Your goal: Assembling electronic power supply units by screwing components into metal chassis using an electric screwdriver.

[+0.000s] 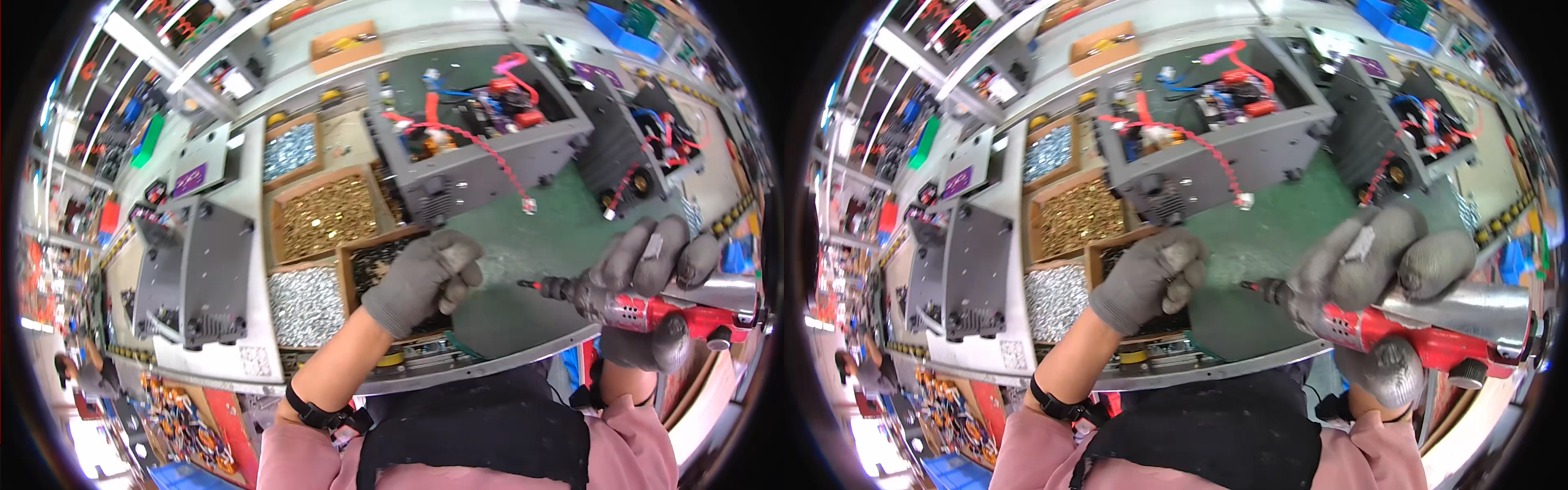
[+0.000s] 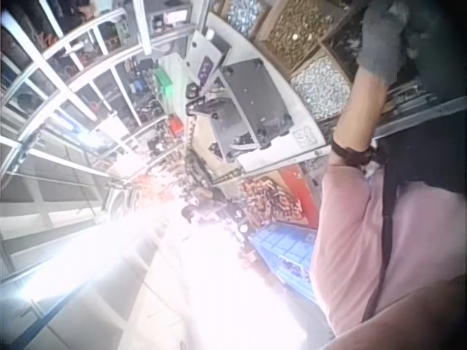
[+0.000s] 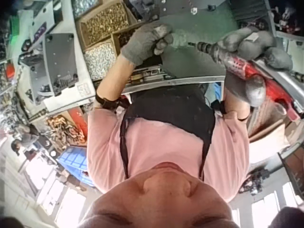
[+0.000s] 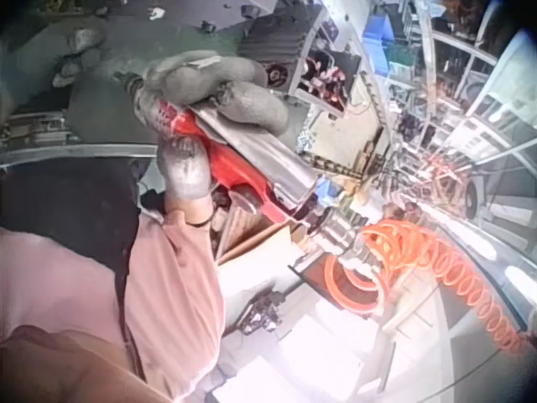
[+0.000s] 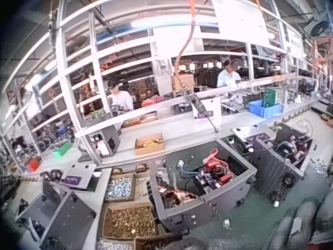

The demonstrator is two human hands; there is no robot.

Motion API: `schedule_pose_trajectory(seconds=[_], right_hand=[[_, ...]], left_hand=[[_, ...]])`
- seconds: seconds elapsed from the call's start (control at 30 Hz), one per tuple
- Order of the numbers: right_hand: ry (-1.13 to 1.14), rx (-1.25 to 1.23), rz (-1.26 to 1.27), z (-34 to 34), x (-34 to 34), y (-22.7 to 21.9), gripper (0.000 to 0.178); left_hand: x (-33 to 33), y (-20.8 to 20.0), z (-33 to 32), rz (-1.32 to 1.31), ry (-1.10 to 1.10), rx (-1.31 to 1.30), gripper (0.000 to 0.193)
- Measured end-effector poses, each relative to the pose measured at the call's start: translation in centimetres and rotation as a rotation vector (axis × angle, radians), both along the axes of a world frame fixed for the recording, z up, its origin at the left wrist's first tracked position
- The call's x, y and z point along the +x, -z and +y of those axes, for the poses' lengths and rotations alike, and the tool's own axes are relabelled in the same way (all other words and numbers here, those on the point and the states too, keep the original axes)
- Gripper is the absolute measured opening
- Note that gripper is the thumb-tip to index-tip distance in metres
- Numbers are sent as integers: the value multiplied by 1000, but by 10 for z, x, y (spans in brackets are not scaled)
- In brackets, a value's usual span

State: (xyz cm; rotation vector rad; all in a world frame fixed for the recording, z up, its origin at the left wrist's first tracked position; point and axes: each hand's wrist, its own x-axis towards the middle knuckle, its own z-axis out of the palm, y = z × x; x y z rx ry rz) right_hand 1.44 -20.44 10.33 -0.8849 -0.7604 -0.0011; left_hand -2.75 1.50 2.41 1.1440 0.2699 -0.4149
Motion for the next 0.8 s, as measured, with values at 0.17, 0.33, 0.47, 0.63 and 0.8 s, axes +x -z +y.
schedule_pose_trajectory(seconds=[0.17,0.33,0.47,0.63,0.8], right_hand=[[166,17,-93,-25,0,-3,31],[224,-27,-156,-52,9,13,33],[157,-17,-281,-70,24,26,34],[221,-36,-310,-78,28,28,35],[217,58,-309,-92,29,34,49]], left_hand=[[22,7,-63,42,185,-227,33],[35,-4,-93,100,227,-100,40],[44,-12,-113,208,204,-94,45],[54,-10,-125,189,239,-25,48],[63,1,-137,238,280,-52,40]])
